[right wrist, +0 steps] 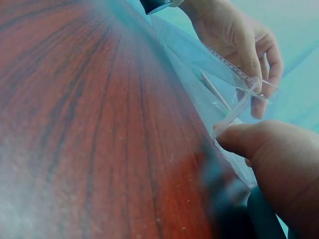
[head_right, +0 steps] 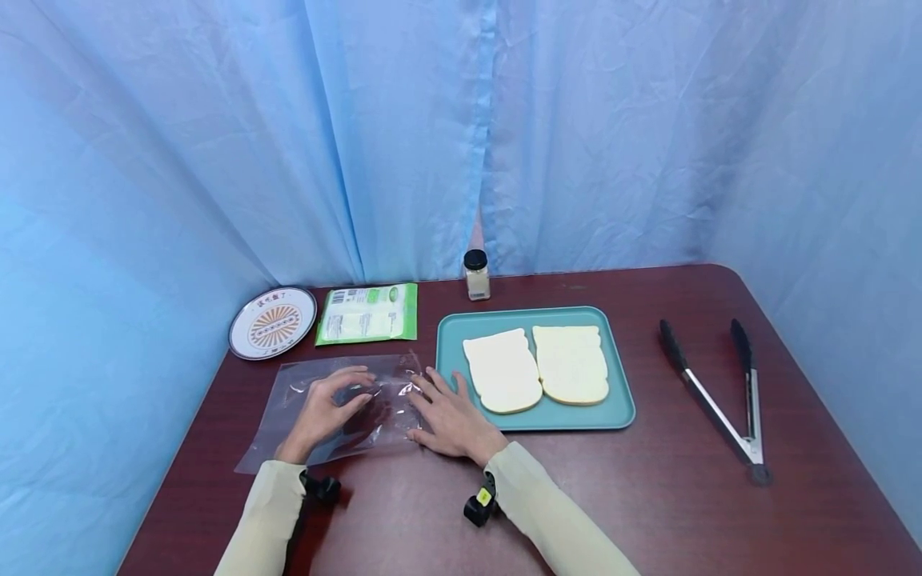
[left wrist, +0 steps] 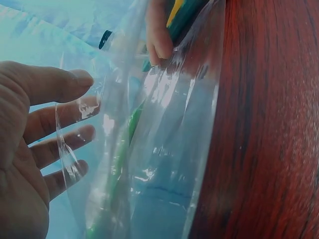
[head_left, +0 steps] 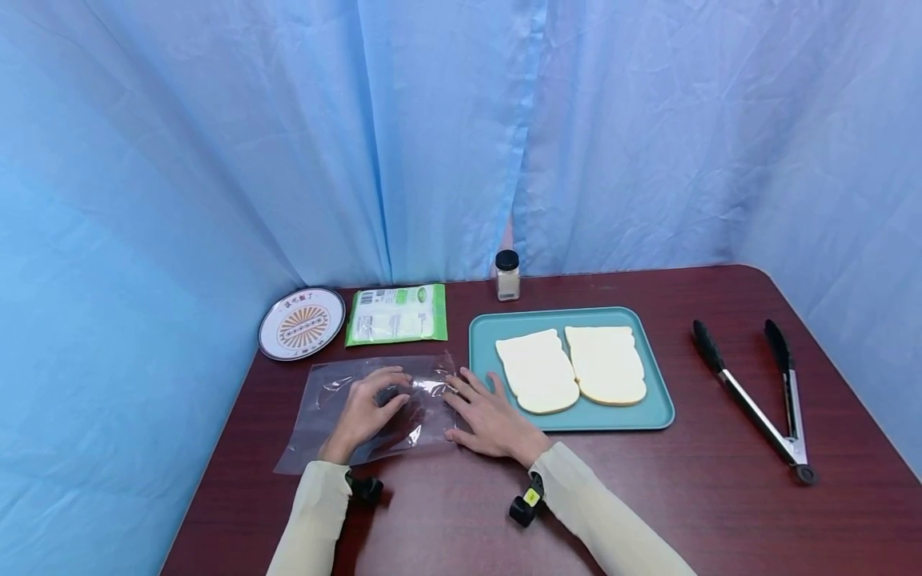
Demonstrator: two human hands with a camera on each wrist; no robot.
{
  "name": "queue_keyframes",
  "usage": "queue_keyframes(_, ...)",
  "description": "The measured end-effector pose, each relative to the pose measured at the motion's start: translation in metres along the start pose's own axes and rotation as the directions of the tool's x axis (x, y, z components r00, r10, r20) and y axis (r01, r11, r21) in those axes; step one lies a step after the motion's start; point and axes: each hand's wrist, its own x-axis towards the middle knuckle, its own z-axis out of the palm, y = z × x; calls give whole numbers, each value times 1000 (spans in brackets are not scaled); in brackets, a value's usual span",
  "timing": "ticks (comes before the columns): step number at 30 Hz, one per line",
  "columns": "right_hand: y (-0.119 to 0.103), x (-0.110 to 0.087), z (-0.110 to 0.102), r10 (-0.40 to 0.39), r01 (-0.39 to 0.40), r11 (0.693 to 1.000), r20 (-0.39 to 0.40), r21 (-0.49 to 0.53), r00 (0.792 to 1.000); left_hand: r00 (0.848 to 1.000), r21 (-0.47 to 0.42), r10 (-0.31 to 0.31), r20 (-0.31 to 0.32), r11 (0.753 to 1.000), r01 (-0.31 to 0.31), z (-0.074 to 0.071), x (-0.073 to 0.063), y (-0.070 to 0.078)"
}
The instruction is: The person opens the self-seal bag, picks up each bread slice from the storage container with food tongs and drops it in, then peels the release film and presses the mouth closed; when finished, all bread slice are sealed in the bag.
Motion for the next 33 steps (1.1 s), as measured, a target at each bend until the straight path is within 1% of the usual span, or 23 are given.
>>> queue_keyframes(5, 0, -1, -3, -8, 8, 1000, -8, -6, 1000, 1000, -9, -3, 2, 1000, 3, 1, 0, 0)
queue_keyframes(7, 0, -1, -4, -5, 4, 1000, -10, -3, 1000, 1000, -5, 6, 0, 1000, -6, 2, 0, -1)
queue_keyframes(12, 1, -6, -9, -8, 9, 1000, -62, 16, 998, 999, 1, 34, -2, 999, -34, 4, 0, -1)
queue_keyframes(20, 7, -24, -23, 28, -24, 999, -141, 36, 990, 999, 4, 50, -10, 999, -50, 5, 0, -1)
queue_keyframes(25, 13, -36, -26, 45, -37, 998, -206, 45, 978, 999, 5, 48, -8, 999, -48, 5, 0, -2)
queue_keyframes(33, 24, -56, -30, 104, -96, 994, -224, 48, 969, 998, 2, 58, -9, 998, -58, 6, 0, -3)
